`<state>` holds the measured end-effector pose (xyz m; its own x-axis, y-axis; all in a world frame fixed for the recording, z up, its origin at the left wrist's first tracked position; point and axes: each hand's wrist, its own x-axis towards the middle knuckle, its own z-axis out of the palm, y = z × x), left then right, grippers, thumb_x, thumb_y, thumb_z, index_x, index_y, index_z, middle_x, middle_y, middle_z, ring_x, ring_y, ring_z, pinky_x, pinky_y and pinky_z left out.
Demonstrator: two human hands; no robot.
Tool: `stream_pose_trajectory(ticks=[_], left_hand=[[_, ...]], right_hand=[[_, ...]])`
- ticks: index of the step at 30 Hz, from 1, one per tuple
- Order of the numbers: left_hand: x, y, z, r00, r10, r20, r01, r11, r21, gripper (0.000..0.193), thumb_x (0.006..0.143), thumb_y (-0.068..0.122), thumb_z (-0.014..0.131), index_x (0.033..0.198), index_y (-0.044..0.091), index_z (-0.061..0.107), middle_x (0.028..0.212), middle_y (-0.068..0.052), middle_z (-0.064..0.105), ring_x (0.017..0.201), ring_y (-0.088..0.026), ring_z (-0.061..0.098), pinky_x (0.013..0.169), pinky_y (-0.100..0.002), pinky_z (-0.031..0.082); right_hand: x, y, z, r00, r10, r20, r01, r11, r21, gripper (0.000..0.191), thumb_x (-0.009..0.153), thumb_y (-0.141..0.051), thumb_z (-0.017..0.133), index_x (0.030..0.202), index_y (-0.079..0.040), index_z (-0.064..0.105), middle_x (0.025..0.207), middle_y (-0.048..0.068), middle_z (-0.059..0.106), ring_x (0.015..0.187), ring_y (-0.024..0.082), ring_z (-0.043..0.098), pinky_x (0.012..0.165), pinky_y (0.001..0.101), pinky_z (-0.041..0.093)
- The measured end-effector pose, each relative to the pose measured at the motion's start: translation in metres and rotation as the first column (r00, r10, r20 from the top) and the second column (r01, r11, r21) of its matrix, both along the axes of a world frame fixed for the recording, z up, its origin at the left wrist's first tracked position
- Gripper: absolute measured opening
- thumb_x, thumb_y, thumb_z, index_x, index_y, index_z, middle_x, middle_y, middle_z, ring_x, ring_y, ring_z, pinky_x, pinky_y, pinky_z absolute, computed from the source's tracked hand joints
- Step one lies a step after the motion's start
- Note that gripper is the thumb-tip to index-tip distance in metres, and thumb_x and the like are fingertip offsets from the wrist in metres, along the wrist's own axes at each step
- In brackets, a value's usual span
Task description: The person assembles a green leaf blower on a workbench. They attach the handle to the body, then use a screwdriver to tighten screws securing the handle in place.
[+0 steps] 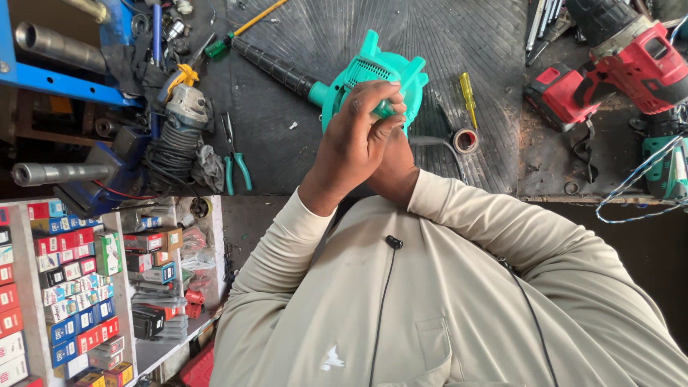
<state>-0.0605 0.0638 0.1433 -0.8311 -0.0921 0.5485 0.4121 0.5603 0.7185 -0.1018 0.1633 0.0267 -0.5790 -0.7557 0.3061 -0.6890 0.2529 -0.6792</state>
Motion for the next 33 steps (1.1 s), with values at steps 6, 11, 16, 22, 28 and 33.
stream_pose_trajectory(ticks=[6,11,16,22,28,33], left_hand=[[-0.003,-0.003,-0.007,0.999,0.003,-0.043,-0.006,0.998,-0.059,0.042,0.106,0.005,0.069,0.141,0.008,0.045,0.126,-0.012,0.063,0.112,-0.024,0.070,0.089,-0.031,0.062],[-0.007,-0.005,-0.011,0.997,0.057,-0.061,-0.060,0.996,-0.064,0.046,0.104,0.008,0.074,0.141,0.009,0.047,0.118,-0.008,0.065,0.107,-0.022,0.070,0.083,-0.031,0.060],[-0.012,-0.007,-0.016,0.985,0.125,-0.118,-0.132,0.990,-0.048,0.050,0.101,0.011,0.077,0.141,0.010,0.046,0.114,-0.005,0.066,0.103,-0.021,0.068,0.088,-0.033,0.058],[-0.008,0.002,-0.019,0.975,0.152,-0.165,-0.163,0.985,-0.056,0.057,0.095,0.013,0.083,0.138,0.011,0.046,0.113,-0.009,0.064,0.103,-0.021,0.069,0.079,-0.030,0.059],[-0.006,0.005,-0.021,0.950,0.053,-0.307,-0.120,0.971,-0.205,0.067,0.088,0.021,0.091,0.136,0.014,0.044,0.112,-0.005,0.061,0.098,-0.020,0.069,0.080,-0.033,0.061],[-0.007,-0.010,-0.019,0.924,-0.259,-0.282,0.156,0.927,-0.341,0.065,0.091,0.018,0.091,0.137,0.014,0.045,0.113,-0.004,0.062,0.098,-0.020,0.070,0.083,-0.031,0.061]], right_hand=[[0.004,-0.003,-0.001,0.997,-0.016,-0.074,0.016,1.000,0.007,0.034,0.090,-0.009,0.062,0.122,-0.002,0.057,0.118,0.020,0.062,0.115,0.039,0.058,0.096,0.0509,0.045],[0.008,-0.006,-0.004,0.950,-0.074,-0.304,0.071,0.997,-0.022,0.043,0.088,-0.010,0.062,0.128,0.000,0.055,0.124,0.020,0.059,0.120,0.038,0.056,0.104,0.0497,0.044],[0.008,-0.010,-0.006,0.938,-0.017,-0.347,0.031,0.999,0.037,0.036,0.087,-0.011,0.064,0.122,-0.003,0.057,0.118,0.015,0.060,0.118,0.035,0.057,0.101,0.0484,0.044],[0.004,-0.003,-0.019,0.988,0.037,-0.150,-0.025,0.996,0.082,0.030,0.085,-0.010,0.063,0.114,-0.004,0.058,0.113,0.016,0.061,0.111,0.035,0.058,0.091,0.0472,0.046],[0.023,-0.050,0.025,0.681,-0.630,-0.373,0.679,0.734,-0.003,0.034,0.103,-0.021,0.059,0.127,0.003,0.053,0.125,0.020,0.052,0.125,0.040,0.053,0.101,0.0535,0.046],[0.017,-0.017,0.025,0.915,-0.141,-0.378,0.189,0.977,0.093,0.035,0.105,-0.022,0.056,0.131,0.001,0.052,0.130,0.020,0.052,0.128,0.038,0.053,0.103,0.0519,0.046]])
